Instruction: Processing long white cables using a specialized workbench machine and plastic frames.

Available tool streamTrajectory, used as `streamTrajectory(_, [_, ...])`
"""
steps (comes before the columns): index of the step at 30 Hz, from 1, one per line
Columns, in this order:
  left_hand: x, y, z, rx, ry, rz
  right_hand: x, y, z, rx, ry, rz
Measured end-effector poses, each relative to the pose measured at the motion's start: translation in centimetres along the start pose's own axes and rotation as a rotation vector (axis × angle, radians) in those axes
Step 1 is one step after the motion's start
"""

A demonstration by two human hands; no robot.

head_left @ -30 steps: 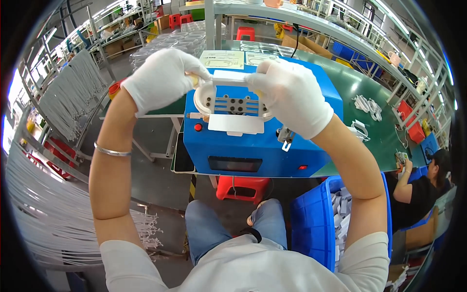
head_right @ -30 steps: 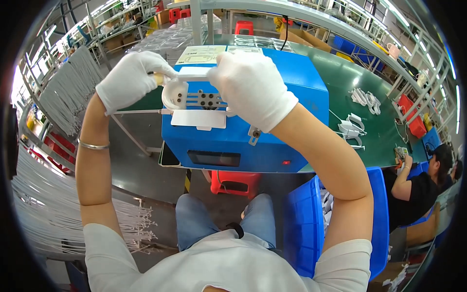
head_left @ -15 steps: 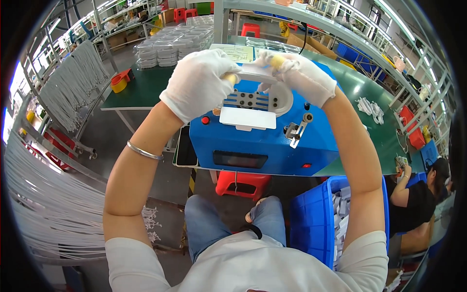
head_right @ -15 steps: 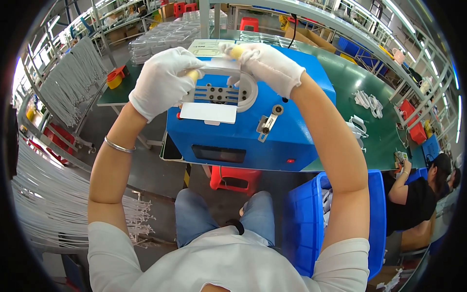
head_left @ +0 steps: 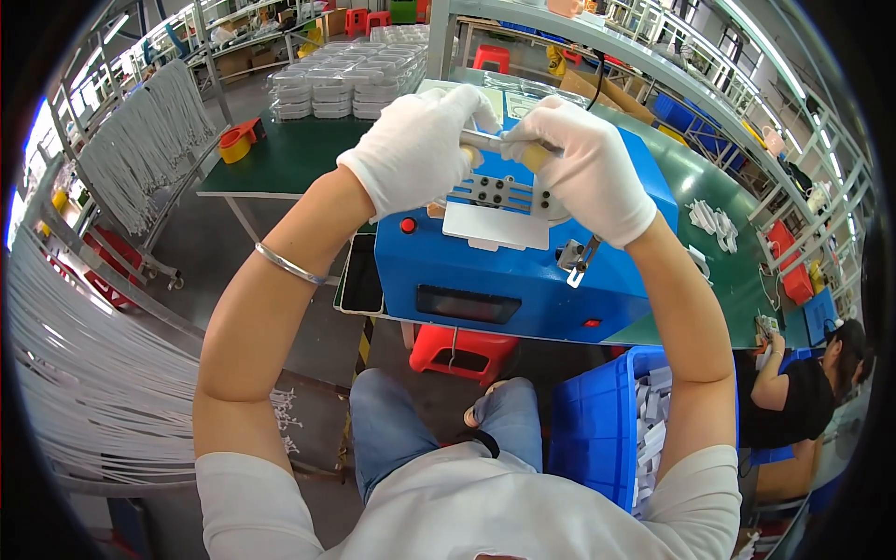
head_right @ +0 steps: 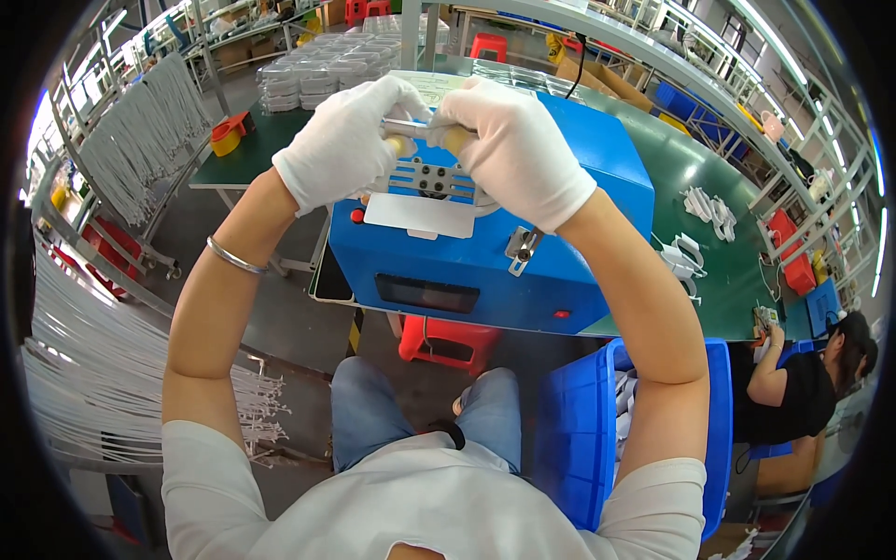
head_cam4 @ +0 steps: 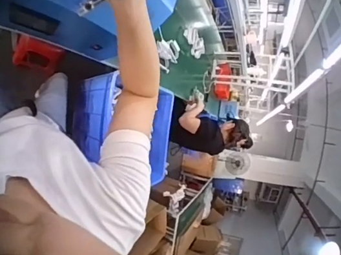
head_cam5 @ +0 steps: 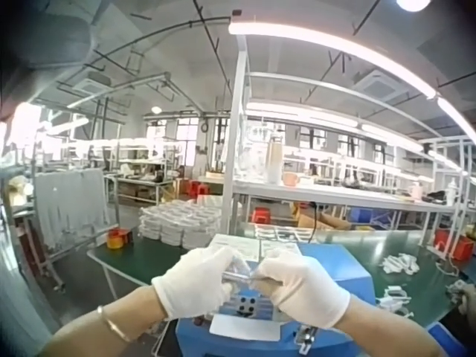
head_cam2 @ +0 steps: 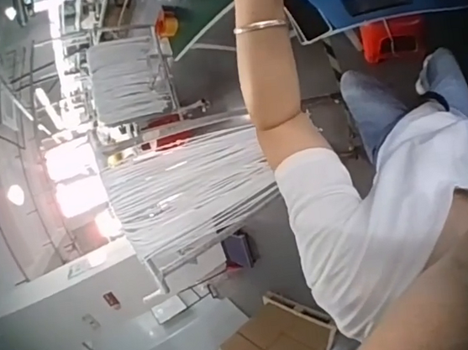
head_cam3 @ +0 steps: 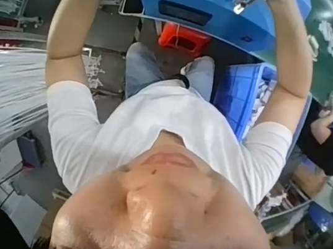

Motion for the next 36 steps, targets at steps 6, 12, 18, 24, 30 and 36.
streamTrajectory(6, [-0.2,0.5,0.6,0.068,-0.076,0.081,0.6,0.2,0.6,0.116,-0.036,-0.057])
streamTrajectory(12, [0.1,0.3,0.6,0.050,0.005,-0.001,0.5,0.3,0.2,-0.041,0.018,0.003])
streamTrajectory(18, [-0.2,0.9,1.1,0.072,-0.135,0.105,0.0,0.3,-1.1,-0.253,0.156,0.004])
streamTrajectory(24, [-0.2,1.2,1.7,0.093,-0.185,0.131,1.7,-1.4,2.6,0.326,-0.424,-0.331])
streamTrajectory(30, [-3.6,4.0,3.4,0.348,-0.316,0.635,0.7,-1.6,2.4,0.210,-0.421,-0.246])
streamTrajectory(36, [-8.8,-3.0,0.8,-0.844,0.281,0.656,-1.6,-0.5,6.6,0.752,-0.428,-0.240])
Point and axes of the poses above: each hand's wrist, its own x-axis towards the middle knuckle, its own y-axis out of the back of the hand, z = x × y, the point moved 7 cm from there along x, towards the middle knuckle, and after that the axes turned 9 degrees about -y, right-handed, at the moved point
